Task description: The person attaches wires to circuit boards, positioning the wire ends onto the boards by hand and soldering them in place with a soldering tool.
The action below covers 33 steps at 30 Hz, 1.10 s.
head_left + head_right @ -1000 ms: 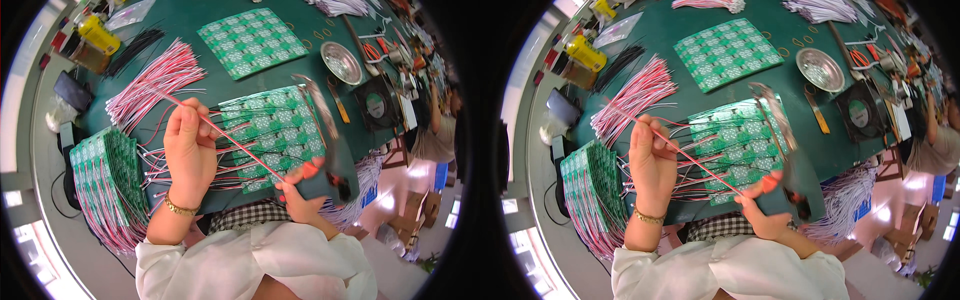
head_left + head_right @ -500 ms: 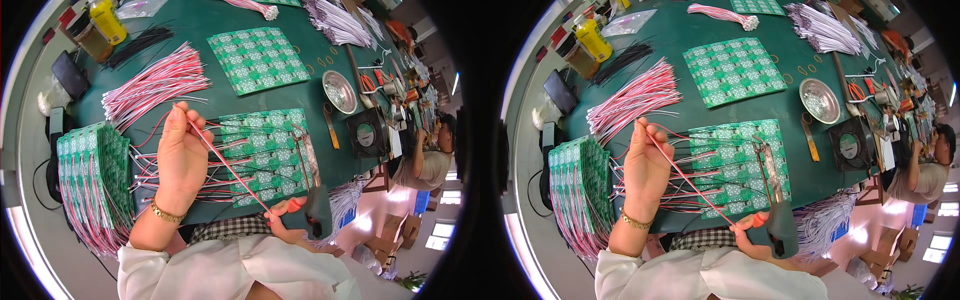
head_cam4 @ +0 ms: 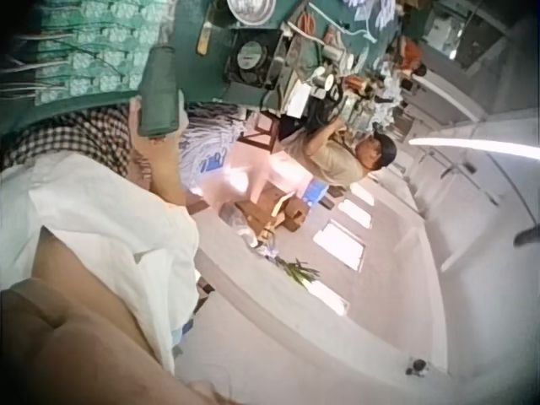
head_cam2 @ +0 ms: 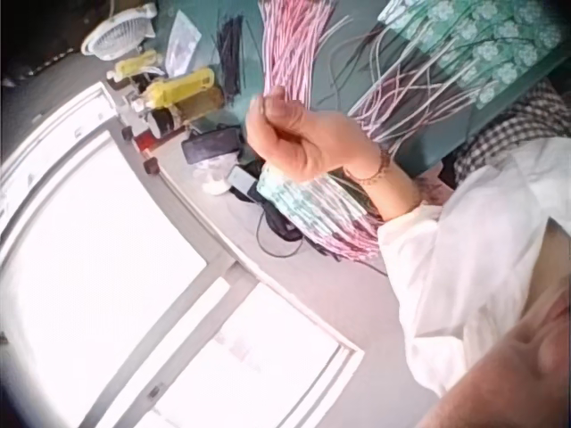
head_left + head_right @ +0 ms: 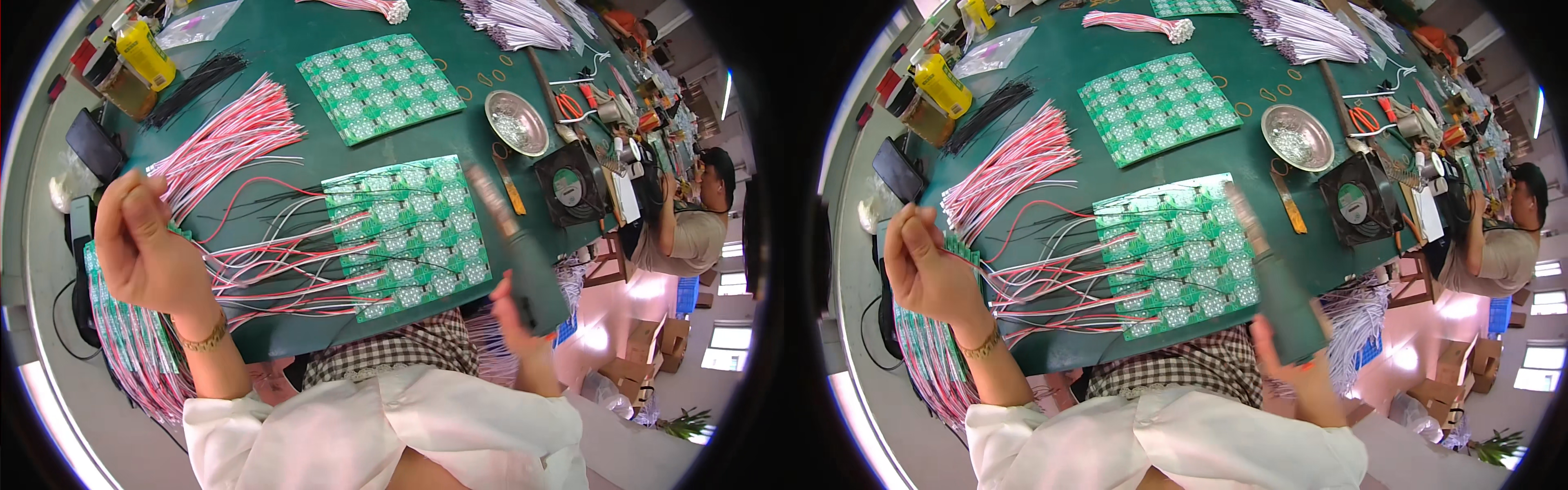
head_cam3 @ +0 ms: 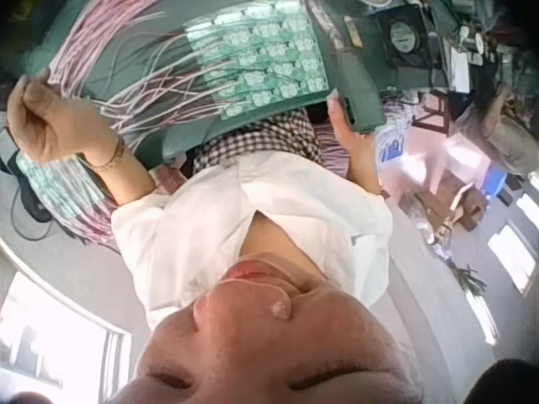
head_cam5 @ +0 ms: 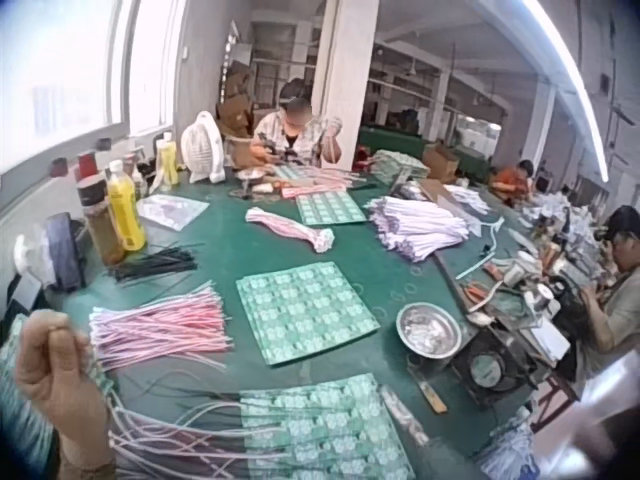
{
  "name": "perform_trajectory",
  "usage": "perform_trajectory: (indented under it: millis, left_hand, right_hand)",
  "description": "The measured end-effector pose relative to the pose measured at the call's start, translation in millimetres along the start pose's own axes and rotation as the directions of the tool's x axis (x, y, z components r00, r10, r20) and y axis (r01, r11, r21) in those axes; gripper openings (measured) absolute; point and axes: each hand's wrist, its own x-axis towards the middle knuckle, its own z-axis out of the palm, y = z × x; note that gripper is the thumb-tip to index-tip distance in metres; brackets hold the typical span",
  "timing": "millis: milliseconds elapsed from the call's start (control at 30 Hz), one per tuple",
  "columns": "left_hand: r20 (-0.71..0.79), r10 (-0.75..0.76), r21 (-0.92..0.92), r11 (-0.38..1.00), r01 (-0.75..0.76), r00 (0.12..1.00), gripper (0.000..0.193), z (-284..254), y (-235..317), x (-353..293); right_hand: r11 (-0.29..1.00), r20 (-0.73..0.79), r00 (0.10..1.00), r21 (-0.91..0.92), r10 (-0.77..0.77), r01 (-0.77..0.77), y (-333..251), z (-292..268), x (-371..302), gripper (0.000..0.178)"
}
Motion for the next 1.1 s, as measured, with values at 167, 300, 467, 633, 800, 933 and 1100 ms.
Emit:
perform_trajectory:
  millis: [167, 300, 467, 633, 800, 933, 1100]
  left_hand:
    - [0.440, 0.501, 0.299, 0.701, -0.648, 0.745, 0.029, 29, 10, 26]
    - [0.646, 0.486, 0.121, 0.696, -0.707, 0.589, 0.025, 52, -11, 40]
    - [0.890, 0.212, 0.034, 0.852, -0.523, 0.403, 0.017, 67, -52, -14]
    - [0.901, 0.057, 0.128, 0.911, -0.391, 0.429, 0.015, 64, -68, -55]
    - [0.895, -0.005, 0.138, 0.953, -0.268, 0.446, 0.017, 72, -69, -69]
    - [0.887, 0.000, 0.175, 0.926, -0.335, 0.462, 0.017, 77, -70, -71]
    - [0.891, -0.011, 0.203, 0.904, -0.376, 0.454, 0.017, 76, -70, -71]
  right_hand:
    - [0.391, 0.125, 0.648, -0.707, -0.751, 0.589, -83, -113, 26, 0.024]
    - [0.542, -0.078, 0.766, -0.753, -0.638, 0.374, -201, -142, 49, 0.033]
    - [0.870, 0.089, 0.887, -0.176, -0.452, 0.461, -106, -104, 88, 0.044]
    - [0.886, 0.296, 0.918, 0.451, -0.263, 0.108, -42, 25, 44, 0.050]
    - [0.851, 0.323, 0.902, 0.518, -0.288, 0.086, 1, 45, 36, 0.050]
    - [0.877, 0.394, 0.888, 0.479, -0.236, 0.021, 18, 45, 41, 0.047]
    - [0.842, 0.447, 0.883, 0.524, -0.147, -0.126, 16, 45, 40, 0.049]
